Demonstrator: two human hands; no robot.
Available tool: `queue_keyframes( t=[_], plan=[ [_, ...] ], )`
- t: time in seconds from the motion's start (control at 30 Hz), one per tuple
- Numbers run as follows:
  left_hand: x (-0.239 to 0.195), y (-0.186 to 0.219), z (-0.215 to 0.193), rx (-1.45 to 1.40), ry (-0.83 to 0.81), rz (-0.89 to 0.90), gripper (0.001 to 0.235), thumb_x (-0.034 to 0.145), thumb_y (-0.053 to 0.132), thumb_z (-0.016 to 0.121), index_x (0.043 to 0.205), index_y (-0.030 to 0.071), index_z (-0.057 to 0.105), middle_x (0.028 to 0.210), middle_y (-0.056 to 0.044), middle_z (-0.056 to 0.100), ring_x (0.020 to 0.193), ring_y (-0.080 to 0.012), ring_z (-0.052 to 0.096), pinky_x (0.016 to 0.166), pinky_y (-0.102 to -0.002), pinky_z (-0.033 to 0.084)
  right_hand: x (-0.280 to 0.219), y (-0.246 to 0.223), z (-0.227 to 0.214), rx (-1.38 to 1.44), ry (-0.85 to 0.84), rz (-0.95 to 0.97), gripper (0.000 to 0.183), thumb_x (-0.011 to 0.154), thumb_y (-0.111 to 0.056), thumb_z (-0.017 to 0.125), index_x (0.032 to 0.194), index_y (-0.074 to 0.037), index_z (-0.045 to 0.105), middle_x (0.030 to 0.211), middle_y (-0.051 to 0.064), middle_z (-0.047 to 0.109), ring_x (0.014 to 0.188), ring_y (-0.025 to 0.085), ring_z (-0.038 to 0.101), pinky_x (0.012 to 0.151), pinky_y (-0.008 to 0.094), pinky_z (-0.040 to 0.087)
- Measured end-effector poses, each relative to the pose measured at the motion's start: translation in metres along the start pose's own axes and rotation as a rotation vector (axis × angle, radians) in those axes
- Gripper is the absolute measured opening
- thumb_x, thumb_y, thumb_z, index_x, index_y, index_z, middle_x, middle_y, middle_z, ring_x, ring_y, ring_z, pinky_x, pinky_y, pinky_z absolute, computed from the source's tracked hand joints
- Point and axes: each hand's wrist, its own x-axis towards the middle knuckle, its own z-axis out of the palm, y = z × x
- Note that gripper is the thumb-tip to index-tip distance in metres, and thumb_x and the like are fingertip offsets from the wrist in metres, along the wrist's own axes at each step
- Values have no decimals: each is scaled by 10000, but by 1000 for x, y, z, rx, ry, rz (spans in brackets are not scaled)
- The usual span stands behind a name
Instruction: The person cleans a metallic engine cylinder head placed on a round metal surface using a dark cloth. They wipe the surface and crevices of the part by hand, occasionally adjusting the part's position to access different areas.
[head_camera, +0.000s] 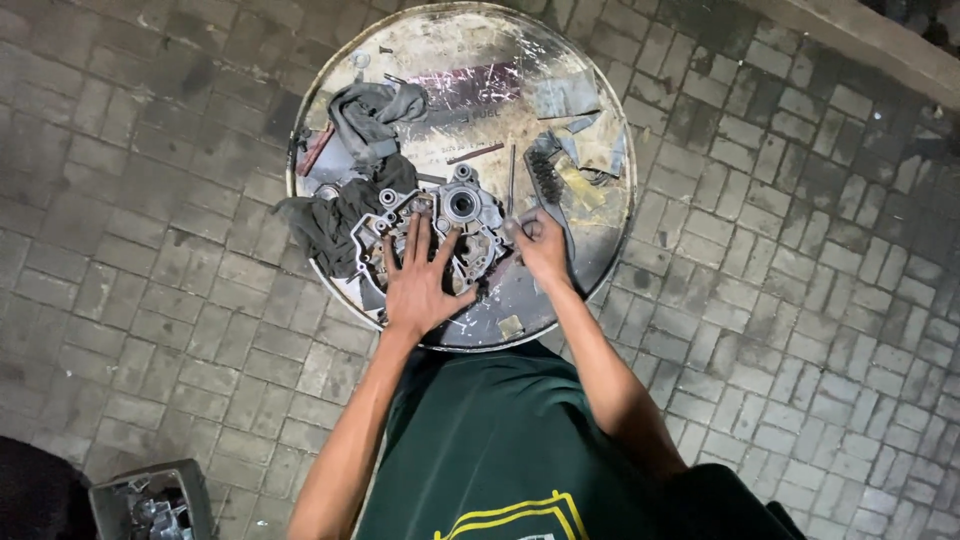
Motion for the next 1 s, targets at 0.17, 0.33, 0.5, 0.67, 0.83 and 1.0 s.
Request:
queue_keyframes(
  t=[0.17,0.33,0.5,0.67,0.83,1.0],
  plan=[
    [-2,1,0,-18,-1,-17,912,729,709,636,1523,311,427,1673,-146,234,1581,-260,116,1202,-683,113,-20,-27,0,-13,-36,25,160,921,-123,749,946,-48,610,648,108,595,448,158,576,343,254,527],
    [-1,2,1,-37,-8,-22,916,723,689,651,1528,322,412,1692,-126,188,1587,-251,97,1206,-679,100,-12,-18,-1,11,-58,8,185,896,-107,786,945,-36,623,666,109,610,507,155,595,345,259,530],
    [-1,2,-1,-20,5,2,921,728,677,664,1531,313,401,1678,-145,197,1580,-272,112,1191,-698,129,-23,-28,4,43,-51,12,171,913,-109,760,957,-30,614,688,126,638,535,149,591,348,243,531],
    [-1,2,-2,-26,-3,-5,920,718,688,659,1525,326,409,1677,-127,217,1582,-254,112,1208,-676,113,-9,-22,1,31,-9,-45,167,920,-105,765,947,-37,615,666,111,626,516,148,605,358,246,533],
    [0,2,-10,-25,-3,-15,921,728,702,637,1536,329,400,1670,-141,244,1579,-263,134,1208,-674,101,-2,17,-6,7,32,-81,189,925,-124,752,1010,-18,622,727,143,633,607,218,641,443,384,536],
    [-2,3,-5,-29,-14,-3,921,726,706,633,1532,334,385,1677,-131,213,1579,-259,117,1203,-684,113,-45,-18,-3,40,96,-16,100,1059,-162,574,1011,-75,563,651,48,571,505,133,537,425,273,494]
  ],
)
